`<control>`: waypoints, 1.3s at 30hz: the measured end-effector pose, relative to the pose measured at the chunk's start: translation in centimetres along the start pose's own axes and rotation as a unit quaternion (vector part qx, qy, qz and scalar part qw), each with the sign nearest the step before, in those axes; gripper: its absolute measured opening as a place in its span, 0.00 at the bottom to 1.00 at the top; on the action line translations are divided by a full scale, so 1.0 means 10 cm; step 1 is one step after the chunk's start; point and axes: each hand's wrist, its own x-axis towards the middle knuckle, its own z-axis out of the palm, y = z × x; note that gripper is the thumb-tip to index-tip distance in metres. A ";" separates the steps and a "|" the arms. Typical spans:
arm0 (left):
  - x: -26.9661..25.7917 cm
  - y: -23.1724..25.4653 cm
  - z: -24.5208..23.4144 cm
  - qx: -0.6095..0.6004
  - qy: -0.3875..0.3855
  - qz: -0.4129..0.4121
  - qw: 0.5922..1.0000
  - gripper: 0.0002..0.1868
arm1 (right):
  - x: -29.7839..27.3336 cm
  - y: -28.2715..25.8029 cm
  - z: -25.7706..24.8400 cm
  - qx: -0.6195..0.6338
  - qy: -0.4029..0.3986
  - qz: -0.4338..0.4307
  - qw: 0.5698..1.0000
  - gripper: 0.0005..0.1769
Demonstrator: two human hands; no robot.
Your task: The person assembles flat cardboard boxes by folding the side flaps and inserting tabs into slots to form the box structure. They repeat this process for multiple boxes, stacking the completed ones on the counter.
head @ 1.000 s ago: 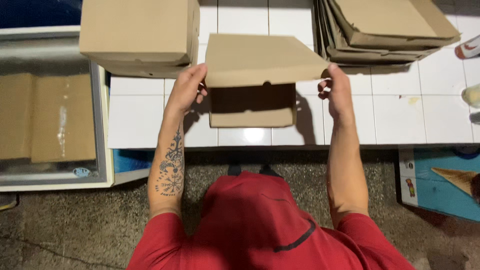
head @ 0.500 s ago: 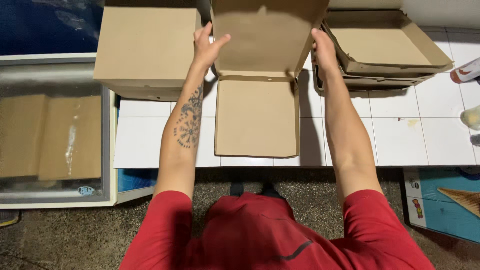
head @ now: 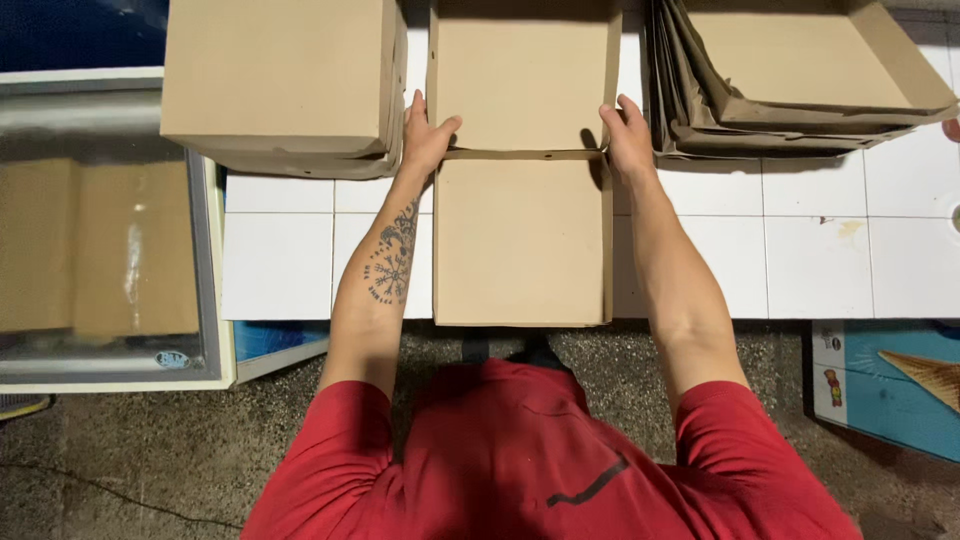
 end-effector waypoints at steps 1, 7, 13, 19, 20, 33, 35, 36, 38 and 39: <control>-0.02 -0.04 0.01 -0.015 0.002 0.013 1.000 0.53 | -0.12 -0.06 -0.02 0.004 -0.008 0.008 1.000 0.43; 0.08 -0.54 0.04 -0.186 -0.039 0.094 0.977 0.48 | 0.15 0.81 -0.18 0.123 0.015 -0.158 0.980 0.33; -1.17 -0.18 -0.75 0.072 -0.099 0.240 0.963 0.25 | -1.66 0.39 -0.44 -0.024 0.006 -0.222 0.975 0.18; -2.20 -0.36 -1.04 0.047 -0.104 0.223 0.968 0.17 | -2.60 0.15 0.31 -0.090 -0.157 -0.281 0.942 0.11; -2.34 -0.38 -1.06 0.046 -0.102 0.217 0.970 0.17 | -2.70 0.08 0.41 -0.091 -0.163 -0.279 0.942 0.11; -3.12 -0.61 -1.08 0.071 -0.149 0.134 0.977 0.13 | -2.78 -0.14 1.21 -0.233 -0.366 -0.338 0.835 0.10; -3.21 -0.69 -1.01 0.047 -0.123 0.087 0.987 0.14 | -2.70 -0.11 1.31 -0.251 -0.348 -0.310 0.849 0.10; -3.29 -0.65 -0.99 0.011 -0.126 0.039 0.991 0.15 | -2.64 -0.07 1.35 -0.217 -0.346 -0.319 0.855 0.09; -3.37 -0.62 -0.95 -0.025 -0.128 -0.008 0.991 0.16 | -2.54 -0.02 1.43 -0.184 -0.344 -0.329 0.860 0.08; -3.38 -0.65 -0.92 -0.010 -0.126 -0.043 0.991 0.15 | -2.50 -0.02 1.47 -0.169 -0.348 -0.339 0.858 0.09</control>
